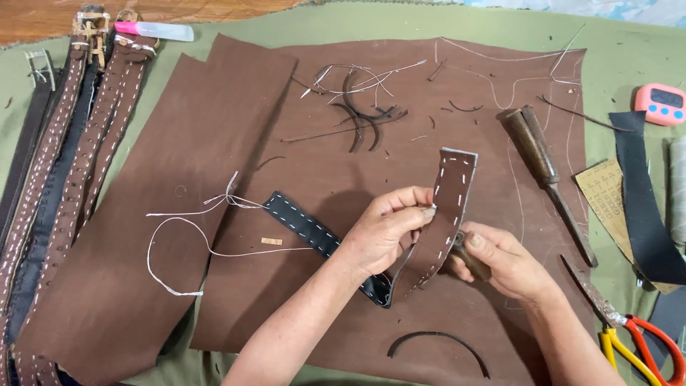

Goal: Using a hand awl to punch holes along a pre-marked line on a leather strap in a workshop environment.

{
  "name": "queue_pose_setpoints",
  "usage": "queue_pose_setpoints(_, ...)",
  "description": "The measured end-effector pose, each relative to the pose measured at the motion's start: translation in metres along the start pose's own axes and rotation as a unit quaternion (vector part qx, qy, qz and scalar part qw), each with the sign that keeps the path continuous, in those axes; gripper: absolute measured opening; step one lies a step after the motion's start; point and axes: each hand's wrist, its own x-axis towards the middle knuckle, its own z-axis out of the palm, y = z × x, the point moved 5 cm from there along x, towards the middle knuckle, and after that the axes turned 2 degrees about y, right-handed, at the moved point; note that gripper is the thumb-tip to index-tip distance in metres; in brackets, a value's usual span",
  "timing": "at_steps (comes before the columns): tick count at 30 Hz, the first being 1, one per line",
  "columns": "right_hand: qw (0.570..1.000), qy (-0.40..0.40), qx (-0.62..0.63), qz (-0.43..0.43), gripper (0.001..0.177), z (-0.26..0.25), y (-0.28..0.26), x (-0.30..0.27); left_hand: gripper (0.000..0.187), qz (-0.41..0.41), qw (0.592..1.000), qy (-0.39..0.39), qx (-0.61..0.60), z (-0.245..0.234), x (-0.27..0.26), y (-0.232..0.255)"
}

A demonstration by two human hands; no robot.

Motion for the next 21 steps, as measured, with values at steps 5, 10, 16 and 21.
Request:
queue_pose_setpoints(5, 0.991, 0.082, -0.102, -0.010, 0.022, -0.021, 0.006, 0.001, 0.021, -0.031, 0.999, 0.029, -0.002, 0.011, -0.005, 0.017)
queue_pose_setpoints(10, 0.820, 0.201, -0.486, -0.225, 0.035, -0.028, -0.005, -0.005, 0.023, -0.046, 0.998, 0.050, 0.005, 0.003, 0.000, 0.004)
queue_pose_setpoints(16, 0.817, 0.192, -0.500, -0.212, 0.033, -0.025, 0.008, 0.001, 0.027, -0.041, 0.995, 0.094, -0.004, -0.028, 0.024, -0.037)
queue_pose_setpoints(21, 0.786, 0.205, -0.542, -0.215, 0.030, 0.021, -0.057, -0.031, 0.028, -0.015, 0.996, 0.083, -0.023, -0.037, 0.038, -0.050)
